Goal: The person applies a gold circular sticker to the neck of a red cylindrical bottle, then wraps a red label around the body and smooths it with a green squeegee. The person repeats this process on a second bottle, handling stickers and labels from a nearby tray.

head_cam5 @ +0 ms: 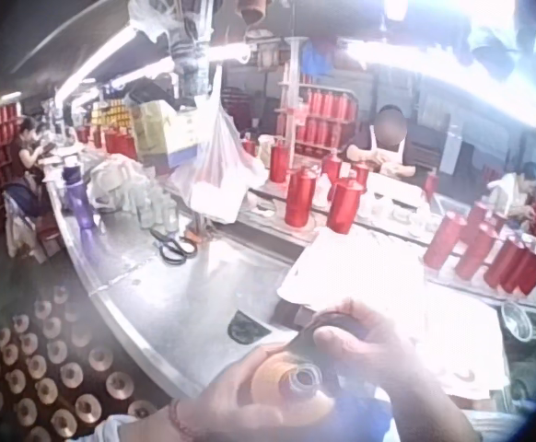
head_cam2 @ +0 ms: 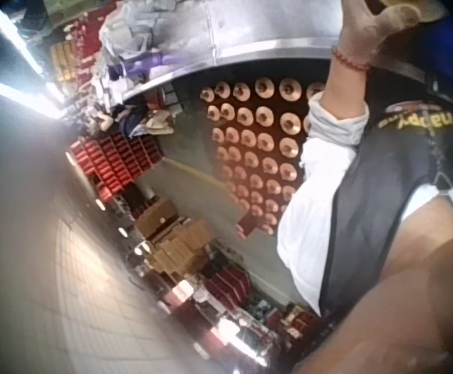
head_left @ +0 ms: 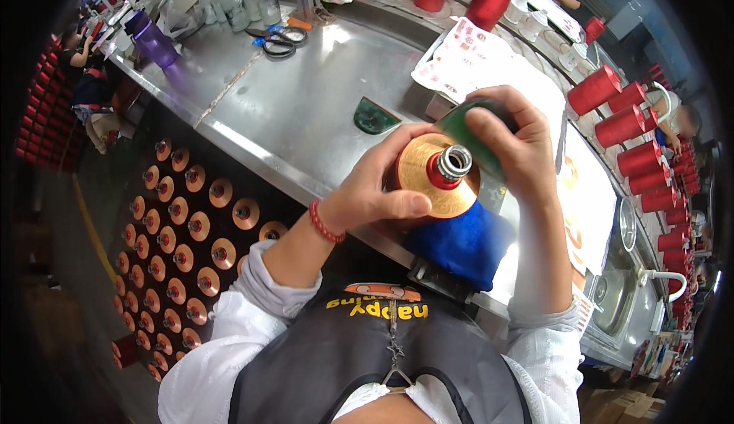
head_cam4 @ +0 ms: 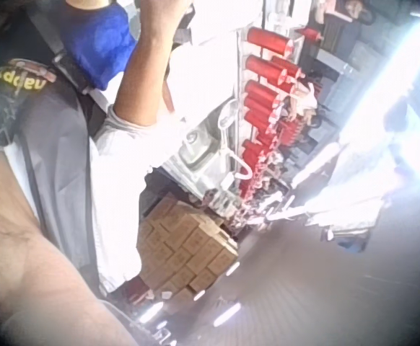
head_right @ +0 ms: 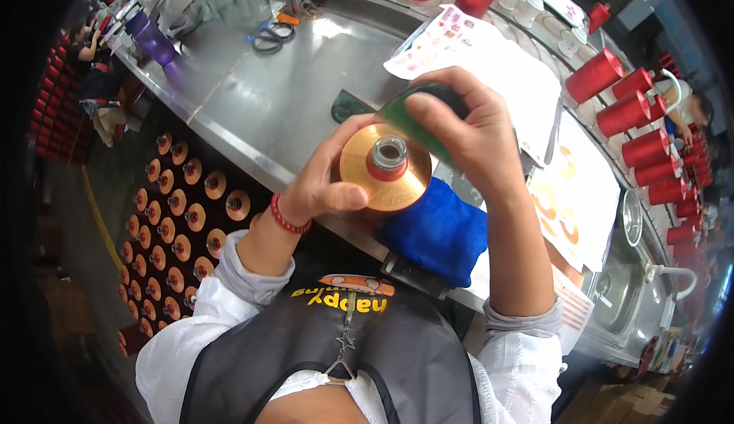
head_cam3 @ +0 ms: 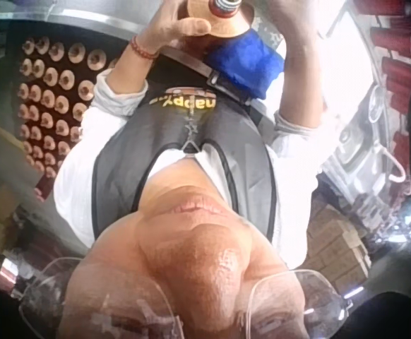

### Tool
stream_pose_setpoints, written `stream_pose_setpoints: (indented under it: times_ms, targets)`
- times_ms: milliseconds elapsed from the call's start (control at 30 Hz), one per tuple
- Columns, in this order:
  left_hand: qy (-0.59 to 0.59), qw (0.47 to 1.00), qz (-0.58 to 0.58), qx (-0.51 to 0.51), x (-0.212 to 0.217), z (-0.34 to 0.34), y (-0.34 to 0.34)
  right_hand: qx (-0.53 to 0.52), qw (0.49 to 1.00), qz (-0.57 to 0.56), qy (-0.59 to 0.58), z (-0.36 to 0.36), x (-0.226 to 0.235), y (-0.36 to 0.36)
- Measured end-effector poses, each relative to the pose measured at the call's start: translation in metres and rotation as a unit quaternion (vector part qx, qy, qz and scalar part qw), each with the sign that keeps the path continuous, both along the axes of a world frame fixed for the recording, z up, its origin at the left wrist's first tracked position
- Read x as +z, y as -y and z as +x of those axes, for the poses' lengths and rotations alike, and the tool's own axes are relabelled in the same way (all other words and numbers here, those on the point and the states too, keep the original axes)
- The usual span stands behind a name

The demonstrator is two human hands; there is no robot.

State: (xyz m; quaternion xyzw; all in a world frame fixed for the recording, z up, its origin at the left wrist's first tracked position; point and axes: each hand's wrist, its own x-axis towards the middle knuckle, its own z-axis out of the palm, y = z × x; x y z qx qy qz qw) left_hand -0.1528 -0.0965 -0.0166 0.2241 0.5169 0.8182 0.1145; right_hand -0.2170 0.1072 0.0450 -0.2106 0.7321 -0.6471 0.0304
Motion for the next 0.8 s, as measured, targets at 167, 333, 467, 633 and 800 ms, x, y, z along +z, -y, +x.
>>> stream_pose_setpoints:
  times_ms: [167,333,467,633,800]
  targets:
    - [-0.082,0.981,-0.131,0.118,0.009,-0.002,0.000,-0.027,0.997,0.064,-0.032,-0.001,-0.003,0.000]
    - [-0.047,0.985,-0.057,0.157,-0.001,0.008,-0.017,-0.044,0.994,0.094,-0.039,-0.010,-0.001,-0.002]
    - [-0.032,0.994,-0.061,0.082,-0.006,-0.004,-0.009,0.056,0.989,0.120,-0.068,-0.022,0.002,-0.002]
    - [-0.021,0.996,-0.055,0.069,-0.006,-0.010,-0.008,0.033,0.990,0.108,-0.090,-0.031,0.004,0.000]
    - [-0.021,0.997,-0.052,0.047,-0.005,-0.021,-0.004,0.072,0.997,0.011,-0.013,-0.034,0.002,0.000]
